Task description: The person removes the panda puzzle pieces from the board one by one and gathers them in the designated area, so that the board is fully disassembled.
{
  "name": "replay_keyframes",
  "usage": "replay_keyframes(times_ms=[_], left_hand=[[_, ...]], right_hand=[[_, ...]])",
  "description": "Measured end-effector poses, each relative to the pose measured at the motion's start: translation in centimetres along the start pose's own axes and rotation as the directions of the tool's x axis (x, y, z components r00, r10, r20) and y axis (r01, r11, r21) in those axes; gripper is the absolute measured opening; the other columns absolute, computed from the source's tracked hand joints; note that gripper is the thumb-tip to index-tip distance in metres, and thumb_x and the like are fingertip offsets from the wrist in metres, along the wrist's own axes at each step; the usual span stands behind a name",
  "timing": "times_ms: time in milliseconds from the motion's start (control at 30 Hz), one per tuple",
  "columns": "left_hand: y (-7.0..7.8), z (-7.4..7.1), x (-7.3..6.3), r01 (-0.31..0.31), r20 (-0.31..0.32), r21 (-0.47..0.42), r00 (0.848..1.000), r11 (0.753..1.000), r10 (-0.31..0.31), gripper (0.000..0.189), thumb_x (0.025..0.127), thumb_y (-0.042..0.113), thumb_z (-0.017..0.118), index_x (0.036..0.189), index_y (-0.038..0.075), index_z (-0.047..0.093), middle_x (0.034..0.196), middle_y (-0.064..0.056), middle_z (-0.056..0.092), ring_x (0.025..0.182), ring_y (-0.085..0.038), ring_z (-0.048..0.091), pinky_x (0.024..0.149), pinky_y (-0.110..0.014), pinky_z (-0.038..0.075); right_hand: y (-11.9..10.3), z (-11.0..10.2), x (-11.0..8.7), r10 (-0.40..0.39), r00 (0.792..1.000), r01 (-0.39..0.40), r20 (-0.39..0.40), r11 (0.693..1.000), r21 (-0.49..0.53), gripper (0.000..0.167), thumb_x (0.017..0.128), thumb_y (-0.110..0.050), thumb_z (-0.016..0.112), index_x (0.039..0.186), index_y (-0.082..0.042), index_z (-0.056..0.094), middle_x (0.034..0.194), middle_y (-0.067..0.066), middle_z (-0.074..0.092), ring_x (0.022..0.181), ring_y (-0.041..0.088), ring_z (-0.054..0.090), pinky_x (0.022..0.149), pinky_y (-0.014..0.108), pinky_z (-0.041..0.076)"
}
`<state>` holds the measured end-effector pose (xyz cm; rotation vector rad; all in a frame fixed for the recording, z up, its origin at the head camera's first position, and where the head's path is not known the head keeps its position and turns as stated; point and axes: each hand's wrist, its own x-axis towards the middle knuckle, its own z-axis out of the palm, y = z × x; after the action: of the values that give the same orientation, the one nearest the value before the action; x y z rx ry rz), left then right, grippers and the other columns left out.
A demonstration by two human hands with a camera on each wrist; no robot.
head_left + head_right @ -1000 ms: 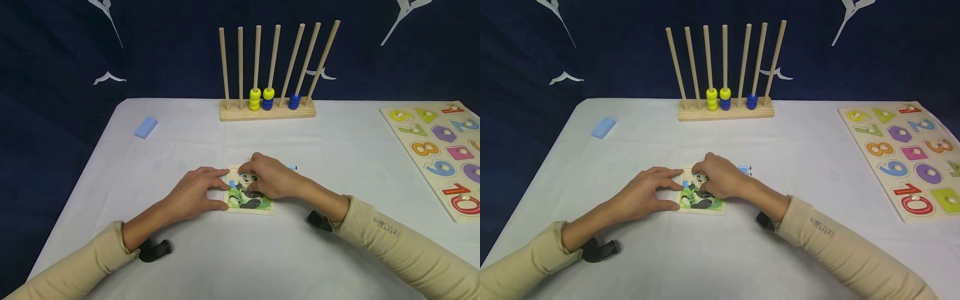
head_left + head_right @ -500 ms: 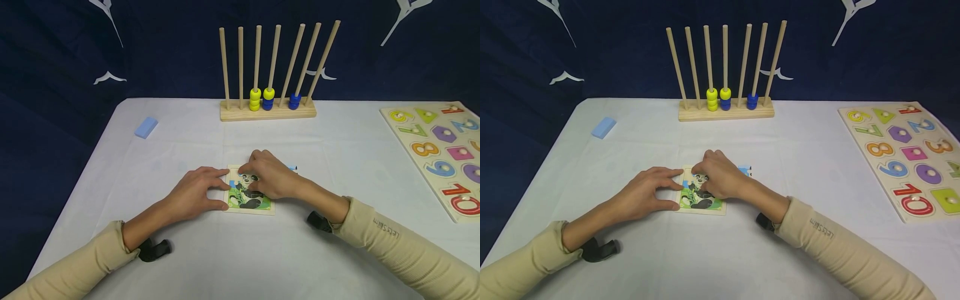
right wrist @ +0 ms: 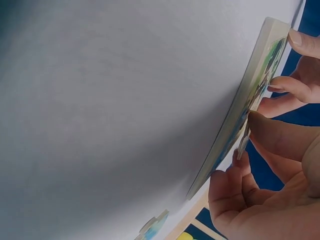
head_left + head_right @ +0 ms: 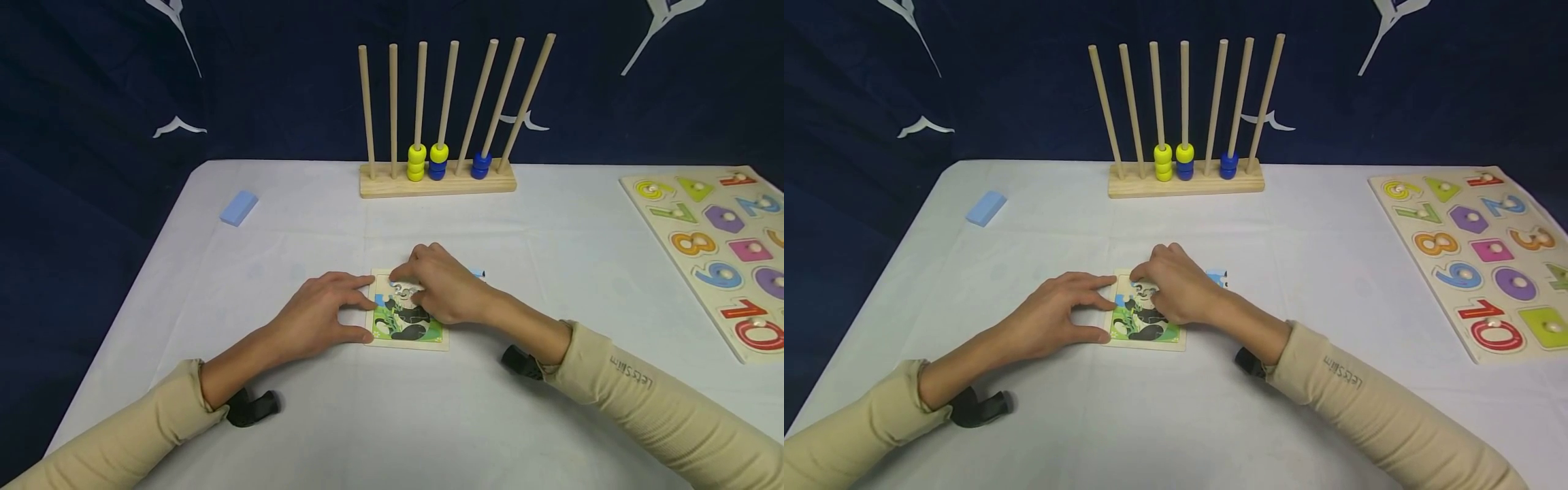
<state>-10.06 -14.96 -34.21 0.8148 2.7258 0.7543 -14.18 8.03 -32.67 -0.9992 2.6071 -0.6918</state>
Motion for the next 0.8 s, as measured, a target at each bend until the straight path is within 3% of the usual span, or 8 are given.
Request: replay_keyframes(times_ms=[333,800], left_hand=[[0.04,-0.11,-0.05,0.014,0.012,-0.003,1.0,1.0,-0.014,0.04,0.075,0.029,0.087,0.11,0.013,0.077,0.142,-0.006,0.054,0.13,-0.029,0.047,0.102,-0.055,0.036],[0.05,-0.02,0.0,0.024,0.028,0.007,0.999,1.0,-0.024,0.041,0.076,0.03,0.087,0.112,0.014,0.076,0.143,-0.005,0.053,0.13,-0.028,0.047,0.102,-0.056,0.036]], right_hand=[[-0.05,-0.22,0.01,0.043,0.999,-0.042,0.034,0.999,-0.022,0.041,0.086,0.0,0.07,0.127,0.002,0.065,0.11,0.012,0.065,0.105,0.027,0.054,0.092,0.04,0.043],[0.07,-0.75,-0.49,-0.002,0.999,0.001,0.036,1.0,0.028,0.035,0.088,-0.004,0.07,0.123,0.003,0.067,0.106,0.008,0.063,0.101,0.024,0.053,0.087,0.038,0.044]])
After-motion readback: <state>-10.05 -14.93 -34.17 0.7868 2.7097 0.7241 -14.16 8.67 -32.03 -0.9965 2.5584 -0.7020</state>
